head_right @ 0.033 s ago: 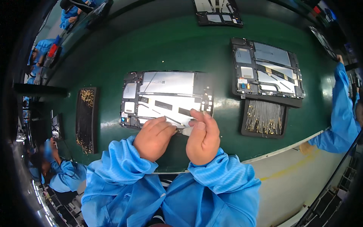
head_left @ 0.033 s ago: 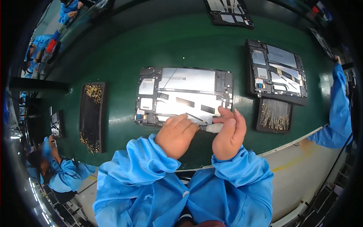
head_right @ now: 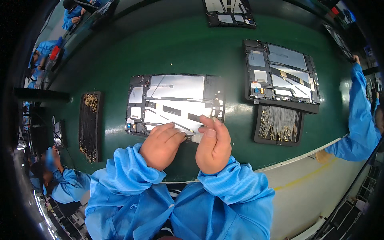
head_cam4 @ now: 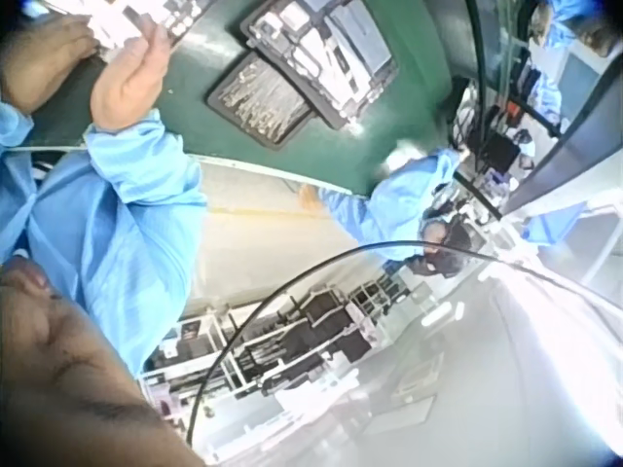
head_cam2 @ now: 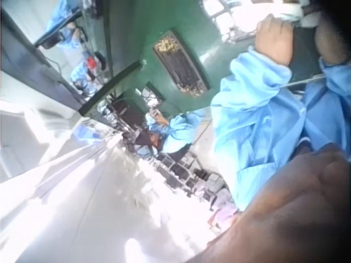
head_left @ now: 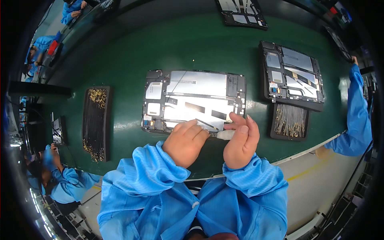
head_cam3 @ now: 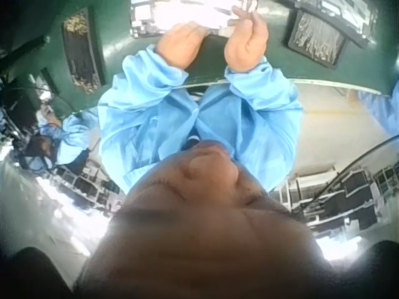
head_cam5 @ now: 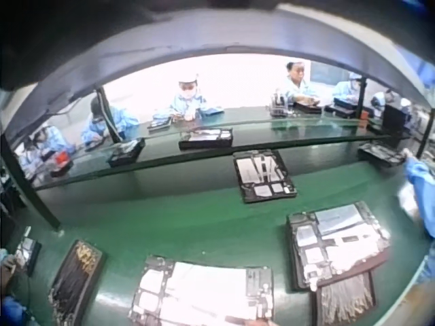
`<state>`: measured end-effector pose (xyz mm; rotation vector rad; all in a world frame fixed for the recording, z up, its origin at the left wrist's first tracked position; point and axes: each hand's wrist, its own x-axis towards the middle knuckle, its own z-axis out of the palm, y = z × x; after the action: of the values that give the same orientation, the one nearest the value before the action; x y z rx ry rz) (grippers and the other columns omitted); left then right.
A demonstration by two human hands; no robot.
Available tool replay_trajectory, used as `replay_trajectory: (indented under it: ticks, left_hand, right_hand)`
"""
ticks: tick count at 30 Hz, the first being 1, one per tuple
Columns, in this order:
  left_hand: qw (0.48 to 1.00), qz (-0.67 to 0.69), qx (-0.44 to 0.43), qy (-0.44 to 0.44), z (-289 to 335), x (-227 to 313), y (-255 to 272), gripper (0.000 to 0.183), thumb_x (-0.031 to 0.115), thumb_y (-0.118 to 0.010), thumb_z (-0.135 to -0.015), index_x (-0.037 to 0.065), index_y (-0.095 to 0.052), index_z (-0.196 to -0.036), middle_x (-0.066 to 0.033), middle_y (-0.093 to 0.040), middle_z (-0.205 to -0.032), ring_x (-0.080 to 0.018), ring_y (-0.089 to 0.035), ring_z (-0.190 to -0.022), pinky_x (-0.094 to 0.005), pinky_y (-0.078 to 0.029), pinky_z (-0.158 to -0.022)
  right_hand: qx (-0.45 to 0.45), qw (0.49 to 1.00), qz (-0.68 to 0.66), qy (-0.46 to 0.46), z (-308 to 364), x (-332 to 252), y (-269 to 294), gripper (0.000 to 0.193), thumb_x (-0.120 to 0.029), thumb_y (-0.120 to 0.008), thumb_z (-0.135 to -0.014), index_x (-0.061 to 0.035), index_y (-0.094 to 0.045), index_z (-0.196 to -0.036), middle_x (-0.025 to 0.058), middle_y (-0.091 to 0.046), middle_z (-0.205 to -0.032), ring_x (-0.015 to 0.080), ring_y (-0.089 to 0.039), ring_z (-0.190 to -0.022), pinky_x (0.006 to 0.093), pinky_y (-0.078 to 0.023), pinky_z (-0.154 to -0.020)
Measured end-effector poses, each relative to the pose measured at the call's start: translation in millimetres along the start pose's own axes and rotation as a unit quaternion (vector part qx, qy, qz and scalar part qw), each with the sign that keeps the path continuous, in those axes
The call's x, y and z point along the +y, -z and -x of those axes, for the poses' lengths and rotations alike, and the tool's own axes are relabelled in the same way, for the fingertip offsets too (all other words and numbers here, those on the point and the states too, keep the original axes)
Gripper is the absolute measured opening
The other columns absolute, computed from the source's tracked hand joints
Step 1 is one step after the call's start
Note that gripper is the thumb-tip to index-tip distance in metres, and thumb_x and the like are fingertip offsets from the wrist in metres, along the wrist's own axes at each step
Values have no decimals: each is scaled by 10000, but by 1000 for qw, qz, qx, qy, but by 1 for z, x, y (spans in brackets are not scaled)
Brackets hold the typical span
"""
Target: Assemble electronic components into a tablet or mobile device chassis on a factory conveyor line.
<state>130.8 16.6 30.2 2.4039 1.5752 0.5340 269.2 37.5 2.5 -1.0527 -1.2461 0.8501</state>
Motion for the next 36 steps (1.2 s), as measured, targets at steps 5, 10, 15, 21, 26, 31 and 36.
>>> replay_trajectory:
  ticks: [5,10,15,21,26,31,36]
  left_hand:
    - [1000,18,10,1,1,-3,-3,211,34,-559,-621,54,-565,-831,-85,-556,-832,-265,-511,-861,-348,-396,-760]
    - [1000,23,20,7,2,-2,-4,206,34,-555,-625,53,-566,-830,-86,-559,-826,-266,-510,-870,-348,-394,-767]
    - [1000,19,5,3,1,1,-3,223,40,-549,-623,43,-559,-845,-96,-550,-872,-269,-501,-892,-351,-384,-781]
    - [998,32,-55,-9,4,-11,-9,225,100,-489,-658,27,-552,-862,-95,-535,-881,-271,-482,-922,-352,-371,-786]
    - [997,-45,-45,-32,-7,-20,14,197,128,-494,-651,53,-558,-822,-97,-533,-850,-283,-477,-898,-369,-377,-756]
    - [930,-250,183,197,-13,-85,40,195,112,-514,-716,33,-553,-889,-145,-525,-914,-321,-453,-911,-398,-348,-811]
    - [844,338,-6,416,9,-88,54,442,260,-486,-800,-81,-409,-1070,-175,-505,-1015,-208,-479,-954,-278,-369,-811]
  right_hand:
    - [-15,999,17,46,-1,2,-1,258,-70,-364,-828,-8,-368,-1079,176,-546,-913,190,-541,-691,293,-447,-642]
    - [-12,998,16,53,-1,4,-2,255,-76,-368,-828,-7,-373,-1073,172,-552,-896,191,-543,-691,295,-447,-639]
    - [-25,999,-6,39,-4,-4,1,229,-49,-434,-792,-18,-431,-1019,154,-564,-864,202,-551,-688,295,-449,-633]
    - [-269,921,152,236,-25,-24,-6,254,-46,-577,-652,-70,-528,-899,70,-568,-796,252,-538,-658,328,-434,-574]
    - [-251,921,188,232,-29,-15,-11,270,-98,-508,-743,-49,-475,-1006,75,-555,-735,207,-507,-552,282,-413,-496]
    - [-18,967,-53,-250,-35,-22,18,305,-192,-397,-845,-14,-399,-1092,49,-547,-742,69,-471,-586,212,-405,-490]
    - [-6,937,56,-344,-21,-15,49,344,-169,-415,-822,2,-387,-1119,44,-533,-698,79,-450,-510,199,-398,-477]
